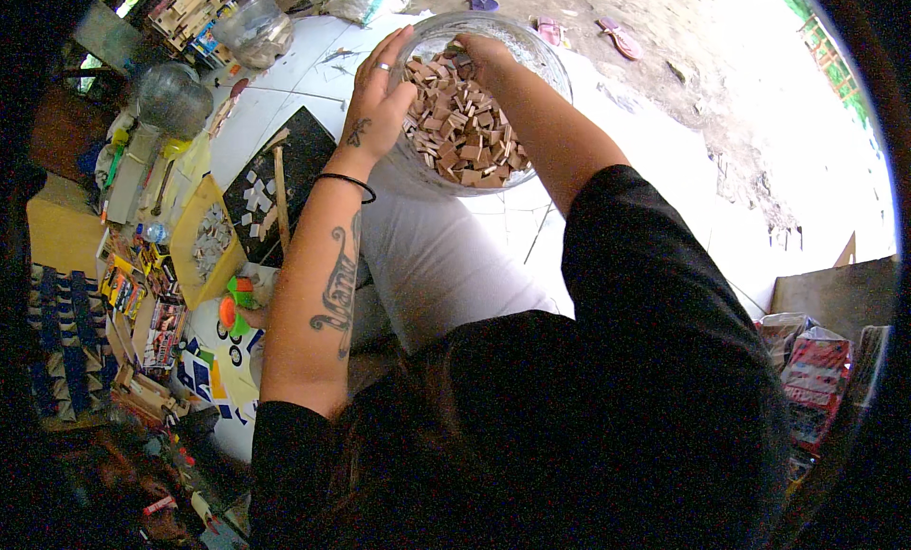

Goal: The person sits on the floor and repeatedly uses a hammer to break small rectangular blocks on a black board. They place the broken pieces into a clear bowl and continue the process with additional blocks from a yellow container.

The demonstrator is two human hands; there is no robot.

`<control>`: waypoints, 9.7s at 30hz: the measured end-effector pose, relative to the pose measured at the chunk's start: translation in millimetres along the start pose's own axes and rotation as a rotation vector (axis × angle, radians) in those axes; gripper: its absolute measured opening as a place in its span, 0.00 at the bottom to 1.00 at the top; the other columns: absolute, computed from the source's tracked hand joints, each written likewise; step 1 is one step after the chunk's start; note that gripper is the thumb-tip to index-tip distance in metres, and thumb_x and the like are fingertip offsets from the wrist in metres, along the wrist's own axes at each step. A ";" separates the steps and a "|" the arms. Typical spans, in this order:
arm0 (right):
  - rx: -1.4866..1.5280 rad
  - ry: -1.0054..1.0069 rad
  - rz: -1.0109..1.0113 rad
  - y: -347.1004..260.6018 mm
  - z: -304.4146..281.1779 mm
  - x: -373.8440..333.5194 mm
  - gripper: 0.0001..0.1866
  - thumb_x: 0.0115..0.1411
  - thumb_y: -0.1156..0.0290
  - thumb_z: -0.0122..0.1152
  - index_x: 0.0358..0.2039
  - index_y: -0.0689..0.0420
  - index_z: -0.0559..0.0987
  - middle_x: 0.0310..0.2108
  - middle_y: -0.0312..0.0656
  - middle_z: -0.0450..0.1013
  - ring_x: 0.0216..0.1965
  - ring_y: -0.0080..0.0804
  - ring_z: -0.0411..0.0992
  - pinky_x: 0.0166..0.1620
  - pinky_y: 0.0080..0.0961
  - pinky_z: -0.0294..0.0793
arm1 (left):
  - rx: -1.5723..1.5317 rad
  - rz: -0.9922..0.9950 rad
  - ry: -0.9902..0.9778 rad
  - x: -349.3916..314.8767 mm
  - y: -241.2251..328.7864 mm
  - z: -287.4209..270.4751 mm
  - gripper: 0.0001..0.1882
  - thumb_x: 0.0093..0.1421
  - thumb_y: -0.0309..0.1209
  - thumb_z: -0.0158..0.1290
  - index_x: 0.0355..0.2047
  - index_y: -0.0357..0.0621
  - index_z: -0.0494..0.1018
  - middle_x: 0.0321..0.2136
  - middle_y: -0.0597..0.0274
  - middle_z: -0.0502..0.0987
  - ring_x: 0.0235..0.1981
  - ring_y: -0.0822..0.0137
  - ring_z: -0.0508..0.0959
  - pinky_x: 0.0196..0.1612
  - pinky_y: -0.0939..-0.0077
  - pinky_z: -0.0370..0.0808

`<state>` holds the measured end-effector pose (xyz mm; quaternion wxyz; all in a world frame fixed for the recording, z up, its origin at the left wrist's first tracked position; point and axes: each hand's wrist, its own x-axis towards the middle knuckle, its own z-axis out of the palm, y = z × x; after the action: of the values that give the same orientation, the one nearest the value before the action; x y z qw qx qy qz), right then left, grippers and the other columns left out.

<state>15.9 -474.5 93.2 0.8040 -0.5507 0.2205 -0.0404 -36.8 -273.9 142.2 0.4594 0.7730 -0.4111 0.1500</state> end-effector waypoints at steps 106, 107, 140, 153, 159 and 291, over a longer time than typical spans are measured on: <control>-1.047 -0.603 -0.244 158.2 197.4 -70.4 0.35 0.47 0.50 0.65 0.44 0.68 0.70 0.38 0.61 0.73 0.43 0.54 0.72 0.45 0.41 0.71 | -0.044 -0.781 0.307 -199.6 -84.5 -61.9 0.24 0.55 0.41 0.56 0.45 0.36 0.65 0.31 0.50 0.77 0.29 0.55 0.77 0.35 0.65 0.73; -1.148 -0.633 -0.357 154.7 190.3 -63.8 0.34 0.48 0.52 0.65 0.46 0.68 0.70 0.38 0.60 0.73 0.42 0.52 0.73 0.44 0.39 0.71 | -0.005 -0.715 0.338 -190.5 -78.2 -55.4 0.24 0.56 0.42 0.55 0.45 0.36 0.66 0.31 0.50 0.77 0.29 0.54 0.77 0.35 0.65 0.73; -1.889 -0.749 -0.761 144.4 307.9 -17.4 0.10 0.51 0.66 0.59 0.28 0.59 0.81 0.30 0.47 0.77 0.34 0.40 0.77 0.38 0.33 0.77 | 0.777 -0.771 0.228 -210.2 -141.3 -175.9 0.11 0.46 0.27 0.61 0.31 0.42 0.74 0.28 0.58 0.73 0.31 0.55 0.75 0.36 0.63 0.73; -0.513 -0.731 -0.043 133.4 241.3 -38.7 0.07 0.56 0.69 0.57 0.35 0.57 0.74 0.31 0.35 0.75 0.31 0.21 0.72 0.34 0.18 0.69 | 0.322 -0.712 0.442 -189.5 -145.3 -148.1 0.05 0.48 0.24 0.59 0.25 0.41 0.73 0.20 0.58 0.78 0.23 0.62 0.79 0.29 0.73 0.74; -0.532 -0.818 -0.360 159.5 251.5 -49.0 0.04 0.53 0.76 0.60 0.28 0.61 0.75 0.26 0.35 0.74 0.29 0.20 0.72 0.35 0.18 0.71 | 0.425 -0.685 0.385 -203.7 -157.1 -149.0 0.08 0.46 0.26 0.62 0.26 0.41 0.74 0.22 0.57 0.78 0.25 0.62 0.79 0.31 0.72 0.74; -2.219 -0.819 -1.194 159.0 354.9 -9.4 0.10 0.53 0.66 0.56 0.33 0.54 0.80 0.37 0.42 0.77 0.44 0.36 0.72 0.47 0.36 0.67 | 0.533 -0.829 0.359 -223.2 -171.5 -194.3 0.12 0.42 0.29 0.63 0.27 0.41 0.73 0.26 0.54 0.76 0.30 0.55 0.77 0.35 0.65 0.74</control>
<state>120.7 -101.6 57.6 -0.2031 -0.8956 -0.3954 -0.0171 -13.6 40.3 9.0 0.3308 0.9230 0.0670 0.1849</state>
